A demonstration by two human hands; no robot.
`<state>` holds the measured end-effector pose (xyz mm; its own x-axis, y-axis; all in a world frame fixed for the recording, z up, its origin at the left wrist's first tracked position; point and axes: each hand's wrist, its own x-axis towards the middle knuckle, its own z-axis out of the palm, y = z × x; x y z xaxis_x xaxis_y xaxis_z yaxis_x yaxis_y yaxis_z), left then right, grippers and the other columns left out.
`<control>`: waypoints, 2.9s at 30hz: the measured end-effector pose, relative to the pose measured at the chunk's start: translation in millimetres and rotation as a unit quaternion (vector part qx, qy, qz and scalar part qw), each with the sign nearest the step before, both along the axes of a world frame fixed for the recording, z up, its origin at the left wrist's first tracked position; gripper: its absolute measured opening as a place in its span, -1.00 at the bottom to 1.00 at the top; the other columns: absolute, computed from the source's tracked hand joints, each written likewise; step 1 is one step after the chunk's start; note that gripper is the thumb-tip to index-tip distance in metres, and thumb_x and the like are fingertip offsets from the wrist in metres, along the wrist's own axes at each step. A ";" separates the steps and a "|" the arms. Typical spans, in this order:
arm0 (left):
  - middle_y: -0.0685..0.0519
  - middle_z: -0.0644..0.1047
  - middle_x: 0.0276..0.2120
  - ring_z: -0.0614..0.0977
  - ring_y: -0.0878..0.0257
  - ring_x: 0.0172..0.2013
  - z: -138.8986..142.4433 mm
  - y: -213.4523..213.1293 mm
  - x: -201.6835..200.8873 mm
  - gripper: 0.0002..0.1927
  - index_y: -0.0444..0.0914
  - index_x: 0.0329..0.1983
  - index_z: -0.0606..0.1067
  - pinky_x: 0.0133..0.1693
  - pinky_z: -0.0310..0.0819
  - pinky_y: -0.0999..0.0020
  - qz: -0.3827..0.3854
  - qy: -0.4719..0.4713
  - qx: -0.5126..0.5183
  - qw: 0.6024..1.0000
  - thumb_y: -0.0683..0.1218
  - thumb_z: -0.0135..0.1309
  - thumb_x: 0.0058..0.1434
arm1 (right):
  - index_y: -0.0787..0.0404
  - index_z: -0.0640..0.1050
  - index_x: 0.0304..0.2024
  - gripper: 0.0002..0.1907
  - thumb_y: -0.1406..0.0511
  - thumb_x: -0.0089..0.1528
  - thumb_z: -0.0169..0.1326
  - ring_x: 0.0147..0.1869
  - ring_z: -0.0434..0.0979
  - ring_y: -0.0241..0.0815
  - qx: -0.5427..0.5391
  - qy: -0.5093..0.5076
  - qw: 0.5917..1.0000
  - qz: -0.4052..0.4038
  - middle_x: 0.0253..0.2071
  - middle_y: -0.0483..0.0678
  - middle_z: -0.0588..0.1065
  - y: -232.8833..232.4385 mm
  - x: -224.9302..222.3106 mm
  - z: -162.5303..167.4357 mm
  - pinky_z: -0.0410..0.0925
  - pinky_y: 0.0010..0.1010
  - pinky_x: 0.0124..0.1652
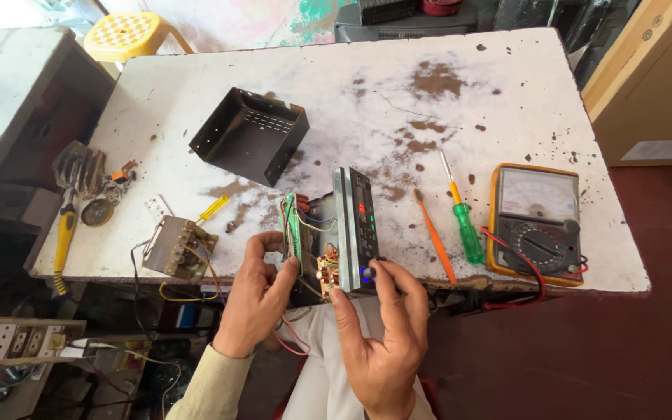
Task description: The person connects wires to a transformer and then uses a multimeter to test a circuit board. They probe various points on the board with the multimeter leads while the board is powered on.
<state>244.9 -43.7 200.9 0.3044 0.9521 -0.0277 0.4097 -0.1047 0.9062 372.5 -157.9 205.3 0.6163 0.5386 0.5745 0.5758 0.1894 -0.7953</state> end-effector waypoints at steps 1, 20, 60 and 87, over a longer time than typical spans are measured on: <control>0.09 0.39 -0.60 0.27 0.45 -0.67 -0.1 0.1 0.6 -0.67 -0.30 0.08 0.37 -0.63 0.11 0.40 -0.003 -0.002 0.011 1.000 -0.10 0.05 0.29 | 0.40 0.53 0.13 -0.47 0.35 0.14 0.36 0.08 0.57 -0.04 -0.004 0.001 1.000 0.002 0.11 0.13 0.45 -1.1 1.3 -0.8 0.45 -0.32 0.03; 0.13 0.51 -0.31 0.37 0.55 -0.58 -44.8 9.4 15.2 -0.60 -0.33 0.16 0.41 -0.58 0.23 0.60 0.032 -0.223 -0.049 0.973 -0.26 0.14 0.25 | 0.43 0.59 0.03 -0.57 0.25 0.23 0.31 -0.34 0.43 -0.23 -0.128 -0.027 0.991 -0.002 -0.02 0.05 0.53 -0.1 80.2 -50.1 0.28 -0.47 -0.42; 0.11 0.48 -0.54 0.44 0.44 -0.53 -39.6 -15.4 22.0 -0.38 -0.39 0.29 0.43 -0.43 0.39 0.47 0.004 -0.136 0.066 0.989 -0.21 0.11 0.10 | 0.44 0.56 -0.01 -0.70 0.27 0.38 0.19 -0.20 0.57 -0.16 -0.142 -0.080 0.987 0.004 -0.09 0.10 0.53 -8.1 94.5 -53.4 0.43 -0.42 -0.21; -0.15 0.50 -0.07 0.37 0.33 -0.67 -11.3 -38.5 0.0 -0.57 -0.34 0.11 0.57 -0.55 0.31 0.39 0.050 0.081 0.259 0.961 -0.22 0.32 0.15 | 0.32 0.53 0.01 -0.80 0.37 0.36 0.15 -0.10 0.58 -0.27 -0.040 -0.005 0.965 -0.257 -0.05 -0.02 0.51 -59.3 152.3 -80.7 0.46 -0.47 -0.13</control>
